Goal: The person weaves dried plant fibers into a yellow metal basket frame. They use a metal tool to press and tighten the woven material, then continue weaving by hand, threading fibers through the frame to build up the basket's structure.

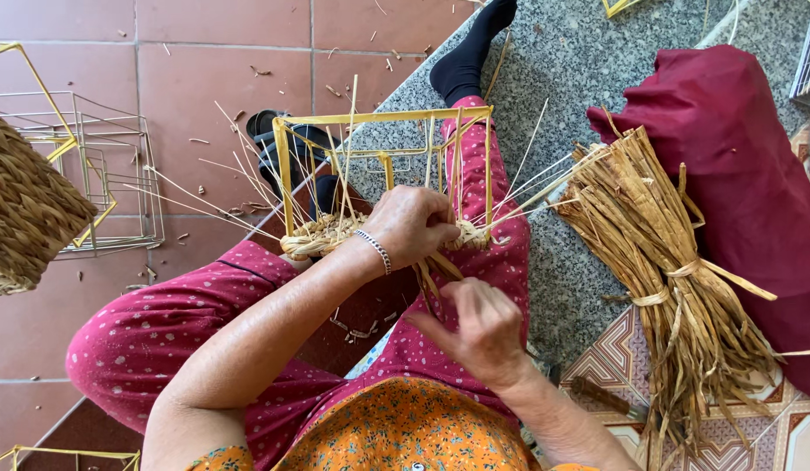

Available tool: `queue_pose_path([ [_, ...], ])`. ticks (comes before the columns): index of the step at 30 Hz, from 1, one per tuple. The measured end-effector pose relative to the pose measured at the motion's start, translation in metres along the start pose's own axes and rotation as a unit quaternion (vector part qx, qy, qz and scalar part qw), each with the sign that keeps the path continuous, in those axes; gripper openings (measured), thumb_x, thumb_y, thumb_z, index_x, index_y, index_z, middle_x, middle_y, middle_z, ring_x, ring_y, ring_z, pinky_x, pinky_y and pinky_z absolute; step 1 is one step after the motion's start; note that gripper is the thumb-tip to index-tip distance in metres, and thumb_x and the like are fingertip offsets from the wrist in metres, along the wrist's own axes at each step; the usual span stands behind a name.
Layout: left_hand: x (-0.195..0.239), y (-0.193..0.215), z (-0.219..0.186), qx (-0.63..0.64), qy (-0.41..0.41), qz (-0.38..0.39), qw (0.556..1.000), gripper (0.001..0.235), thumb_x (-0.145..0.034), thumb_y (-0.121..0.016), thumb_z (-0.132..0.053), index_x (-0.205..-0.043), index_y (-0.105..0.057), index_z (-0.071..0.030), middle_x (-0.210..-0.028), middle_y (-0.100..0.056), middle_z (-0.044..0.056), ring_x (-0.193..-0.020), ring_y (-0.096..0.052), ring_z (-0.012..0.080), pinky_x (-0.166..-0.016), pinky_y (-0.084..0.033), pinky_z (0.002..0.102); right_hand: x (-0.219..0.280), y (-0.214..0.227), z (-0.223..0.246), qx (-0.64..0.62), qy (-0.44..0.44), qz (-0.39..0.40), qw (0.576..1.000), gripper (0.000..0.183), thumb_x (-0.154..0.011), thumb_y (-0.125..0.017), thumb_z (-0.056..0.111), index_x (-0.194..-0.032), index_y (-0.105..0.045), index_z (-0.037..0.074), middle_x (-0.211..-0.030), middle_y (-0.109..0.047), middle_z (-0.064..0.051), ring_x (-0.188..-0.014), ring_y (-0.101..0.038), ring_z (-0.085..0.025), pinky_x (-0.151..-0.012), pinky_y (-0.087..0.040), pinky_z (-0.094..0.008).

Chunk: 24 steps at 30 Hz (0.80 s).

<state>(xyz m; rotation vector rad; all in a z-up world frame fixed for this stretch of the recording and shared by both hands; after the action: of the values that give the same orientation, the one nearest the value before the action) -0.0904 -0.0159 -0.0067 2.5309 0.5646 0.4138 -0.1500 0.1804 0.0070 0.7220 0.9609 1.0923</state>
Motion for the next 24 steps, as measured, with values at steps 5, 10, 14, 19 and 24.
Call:
queue_pose_path([
  [5, -0.003, 0.007, -0.007, 0.049, 0.03, 0.017, 0.998, 0.015, -0.08, -0.08, -0.025, -0.09, -0.083, -0.014, -0.074, -0.078, 0.006, -0.067, -0.076, 0.0191, -0.065, -0.058, 0.034, 0.006, -0.029, 0.005, -0.044, -0.063, -0.026, 0.997, 0.045, -0.096, -0.072, 0.035, -0.119, -0.057, -0.001, -0.087, -0.071, -0.013, -0.072, -0.07, -0.027, -0.064, -0.057, -0.039],
  [10, 0.002, 0.009, 0.0, 0.114, 0.039, 0.059, 0.991, 0.016, -0.082, -0.077, -0.022, -0.095, -0.082, -0.012, -0.078, -0.08, 0.003, -0.07, -0.078, 0.0125, -0.067, -0.061, 0.029, 0.008, -0.002, 0.016, -0.345, -0.249, 0.065, 0.903, 0.042, -0.097, -0.067, 0.016, -0.135, -0.055, 0.0, -0.086, -0.077, -0.009, -0.069, -0.075, -0.016, -0.059, -0.062, -0.03],
  [14, 0.002, 0.008, 0.009, 0.169, 0.019, 0.086, 0.982, 0.025, -0.085, -0.064, -0.01, -0.106, -0.078, -0.006, -0.087, -0.081, 0.007, -0.079, -0.079, 0.0119, -0.075, -0.063, 0.027, -0.011, 0.037, 0.003, -0.228, -0.129, 0.006, 0.965, 0.035, -0.097, -0.068, 0.004, -0.131, -0.061, 0.0, -0.091, -0.073, -0.009, -0.072, -0.074, -0.015, -0.06, -0.061, -0.025],
  [19, 0.006, 0.02, 0.013, 0.17, -0.034, 0.139, 0.975, 0.043, -0.083, -0.056, -0.005, -0.123, -0.071, -0.003, -0.096, -0.081, 0.012, -0.083, -0.076, 0.0157, -0.077, -0.061, 0.031, -0.056, 0.063, -0.015, -0.07, 0.017, -0.045, 0.996, 0.027, -0.093, -0.071, -0.003, -0.119, -0.071, 0.0, -0.099, -0.069, -0.01, -0.082, -0.07, -0.019, -0.07, -0.06, -0.028],
  [24, 0.016, 0.027, 0.002, 0.063, -0.183, 0.147, 0.97, 0.025, -0.08, -0.075, -0.019, -0.096, -0.072, 0.001, -0.093, -0.073, 0.012, -0.082, -0.073, 0.0264, -0.072, -0.058, 0.039, -0.077, 0.071, -0.015, 0.117, 0.211, -0.044, 0.97, 0.034, -0.086, -0.071, 0.002, -0.119, -0.069, -0.006, -0.104, -0.065, -0.012, -0.091, -0.066, -0.026, -0.074, -0.058, -0.038],
])
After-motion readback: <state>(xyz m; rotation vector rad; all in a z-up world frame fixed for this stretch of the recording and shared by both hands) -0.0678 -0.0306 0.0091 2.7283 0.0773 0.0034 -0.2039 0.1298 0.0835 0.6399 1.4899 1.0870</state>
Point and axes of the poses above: each hand's wrist, its own x-axis away from the middle knuckle, its own y-axis out of the back of the hand, z = x × y, the point moved 1 cm from there along -x, towards the middle knuckle
